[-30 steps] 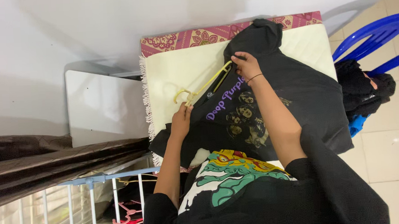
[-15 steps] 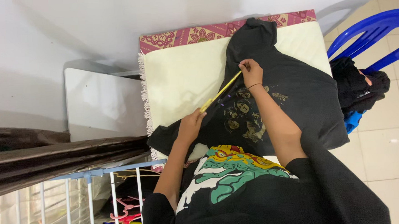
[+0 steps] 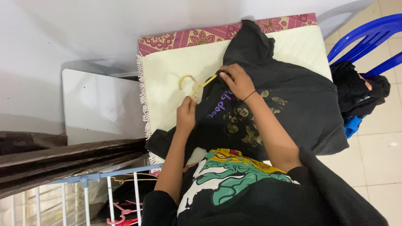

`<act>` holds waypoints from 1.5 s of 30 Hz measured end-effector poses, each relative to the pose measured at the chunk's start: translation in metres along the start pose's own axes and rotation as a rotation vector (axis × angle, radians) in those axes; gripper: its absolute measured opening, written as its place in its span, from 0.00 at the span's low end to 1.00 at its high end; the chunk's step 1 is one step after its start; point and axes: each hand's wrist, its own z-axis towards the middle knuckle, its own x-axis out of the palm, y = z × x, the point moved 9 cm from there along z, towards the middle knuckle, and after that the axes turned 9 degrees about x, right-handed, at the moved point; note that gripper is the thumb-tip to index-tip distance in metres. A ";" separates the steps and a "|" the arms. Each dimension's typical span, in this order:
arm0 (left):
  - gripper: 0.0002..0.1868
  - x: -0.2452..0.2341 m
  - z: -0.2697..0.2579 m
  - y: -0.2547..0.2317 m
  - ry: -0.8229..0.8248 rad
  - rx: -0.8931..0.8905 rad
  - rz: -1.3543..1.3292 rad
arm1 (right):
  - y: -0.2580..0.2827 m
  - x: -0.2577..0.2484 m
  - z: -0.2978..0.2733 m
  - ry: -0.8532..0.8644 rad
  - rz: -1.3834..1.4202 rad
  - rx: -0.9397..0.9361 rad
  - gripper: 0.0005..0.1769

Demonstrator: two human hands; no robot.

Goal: The person folds t-shirts on a table, places them on hangers, and hangs them on a drying rack. They handle multiple graphic t-shirts one at a time, smoothing each before hanging.

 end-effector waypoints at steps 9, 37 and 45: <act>0.16 -0.017 -0.001 0.016 -0.080 -0.073 -0.103 | 0.033 -0.039 0.004 -0.200 -0.231 -0.248 0.21; 0.14 0.132 -0.181 -0.450 1.535 1.078 -1.114 | -0.011 0.005 -0.042 0.028 -0.204 -0.129 0.09; 0.13 0.203 -0.239 -0.464 1.530 1.132 -0.771 | -0.042 0.010 -0.076 0.093 -0.203 -0.014 0.12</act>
